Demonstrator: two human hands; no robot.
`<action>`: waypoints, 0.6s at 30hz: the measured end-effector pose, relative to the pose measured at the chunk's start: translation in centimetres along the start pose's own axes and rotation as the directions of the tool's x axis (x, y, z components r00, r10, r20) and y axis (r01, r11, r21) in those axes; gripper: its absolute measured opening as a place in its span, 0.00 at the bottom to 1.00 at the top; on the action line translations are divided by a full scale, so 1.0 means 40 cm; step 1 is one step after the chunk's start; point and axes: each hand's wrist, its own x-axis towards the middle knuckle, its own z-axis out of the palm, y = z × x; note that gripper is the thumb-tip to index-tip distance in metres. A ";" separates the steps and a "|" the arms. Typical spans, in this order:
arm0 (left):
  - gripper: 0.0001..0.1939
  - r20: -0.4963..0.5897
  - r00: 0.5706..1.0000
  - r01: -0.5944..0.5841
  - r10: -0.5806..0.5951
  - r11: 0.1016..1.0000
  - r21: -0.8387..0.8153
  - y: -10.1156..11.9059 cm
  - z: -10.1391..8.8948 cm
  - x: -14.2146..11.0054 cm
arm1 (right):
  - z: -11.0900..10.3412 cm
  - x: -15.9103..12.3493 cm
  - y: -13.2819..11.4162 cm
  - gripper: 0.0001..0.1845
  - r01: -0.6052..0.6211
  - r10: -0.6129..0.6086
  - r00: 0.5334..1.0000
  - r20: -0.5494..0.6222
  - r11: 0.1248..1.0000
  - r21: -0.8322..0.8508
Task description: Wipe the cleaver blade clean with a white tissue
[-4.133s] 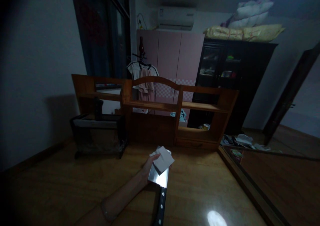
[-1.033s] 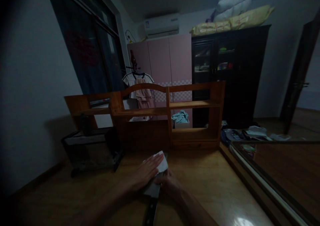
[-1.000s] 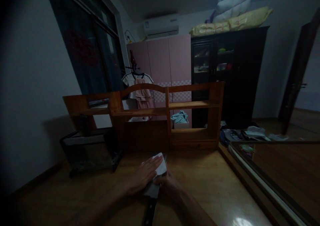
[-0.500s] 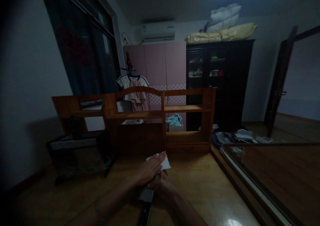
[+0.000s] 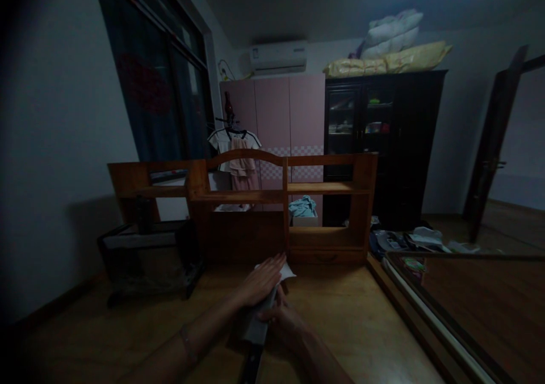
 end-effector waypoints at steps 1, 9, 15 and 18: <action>0.27 0.002 1.000 0.007 -0.007 1.000 0.003 -0.009 -0.002 -0.007 | 0.001 -0.001 0.000 0.44 -0.009 0.009 1.000 -0.007 1.000 -0.001; 0.26 0.024 0.998 0.068 -0.066 0.993 -0.095 -0.048 -0.006 -0.156 | -0.006 -0.001 0.005 0.42 -0.011 0.012 1.000 0.020 1.000 -0.006; 0.26 0.094 0.994 0.072 -0.054 0.979 -0.190 0.005 -0.046 -0.216 | -0.015 0.000 0.013 0.39 0.019 -0.017 0.999 0.051 0.999 -0.031; 0.26 0.120 0.992 0.058 -0.032 0.973 -0.223 0.015 -0.061 -0.204 | -0.014 -0.003 0.011 0.39 0.016 -0.014 0.998 0.057 0.999 -0.038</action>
